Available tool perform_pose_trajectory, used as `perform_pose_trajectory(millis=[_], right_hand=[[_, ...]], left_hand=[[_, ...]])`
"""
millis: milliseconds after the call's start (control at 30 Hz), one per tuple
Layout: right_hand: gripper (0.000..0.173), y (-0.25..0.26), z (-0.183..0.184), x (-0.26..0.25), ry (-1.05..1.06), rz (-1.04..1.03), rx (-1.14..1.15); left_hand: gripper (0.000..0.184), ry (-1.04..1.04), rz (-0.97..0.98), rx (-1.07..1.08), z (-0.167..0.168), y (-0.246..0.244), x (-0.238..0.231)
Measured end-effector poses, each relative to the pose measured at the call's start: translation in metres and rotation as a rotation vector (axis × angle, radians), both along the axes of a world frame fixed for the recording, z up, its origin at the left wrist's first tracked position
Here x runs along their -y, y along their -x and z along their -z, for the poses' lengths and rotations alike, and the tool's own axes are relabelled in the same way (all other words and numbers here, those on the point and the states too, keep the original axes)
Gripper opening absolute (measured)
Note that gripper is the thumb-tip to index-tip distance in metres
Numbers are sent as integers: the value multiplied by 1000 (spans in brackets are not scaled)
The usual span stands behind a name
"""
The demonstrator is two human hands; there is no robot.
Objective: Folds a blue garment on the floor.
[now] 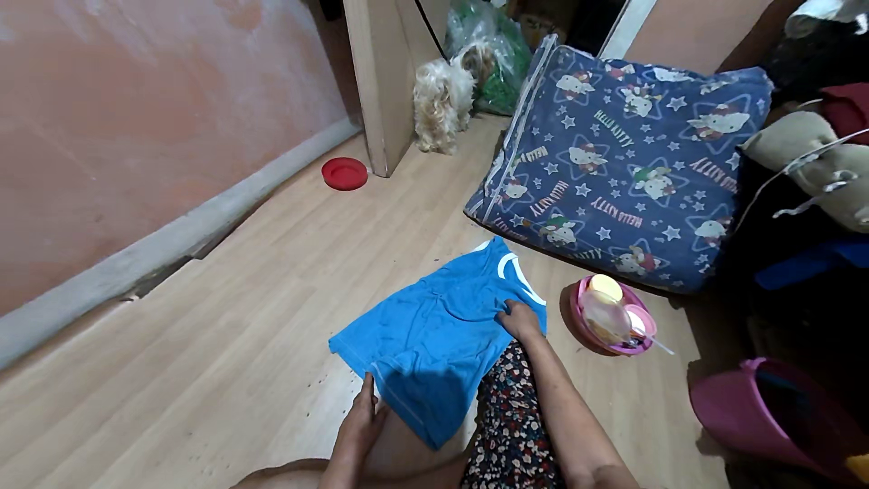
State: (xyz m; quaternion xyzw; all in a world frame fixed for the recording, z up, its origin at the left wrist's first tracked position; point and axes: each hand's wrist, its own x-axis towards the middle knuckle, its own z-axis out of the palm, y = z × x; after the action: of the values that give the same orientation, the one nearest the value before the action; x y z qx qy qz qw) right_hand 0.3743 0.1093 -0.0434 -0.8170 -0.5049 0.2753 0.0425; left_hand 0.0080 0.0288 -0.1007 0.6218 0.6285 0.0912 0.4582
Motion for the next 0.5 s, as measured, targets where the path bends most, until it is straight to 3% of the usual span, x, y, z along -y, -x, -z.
perform_pose_trajectory(millis=[500], right_hand=[[36, 0, 0, 0, -2, -4, 2]], left_hand=[[85, 21, -13, -10, -4, -1, 1]])
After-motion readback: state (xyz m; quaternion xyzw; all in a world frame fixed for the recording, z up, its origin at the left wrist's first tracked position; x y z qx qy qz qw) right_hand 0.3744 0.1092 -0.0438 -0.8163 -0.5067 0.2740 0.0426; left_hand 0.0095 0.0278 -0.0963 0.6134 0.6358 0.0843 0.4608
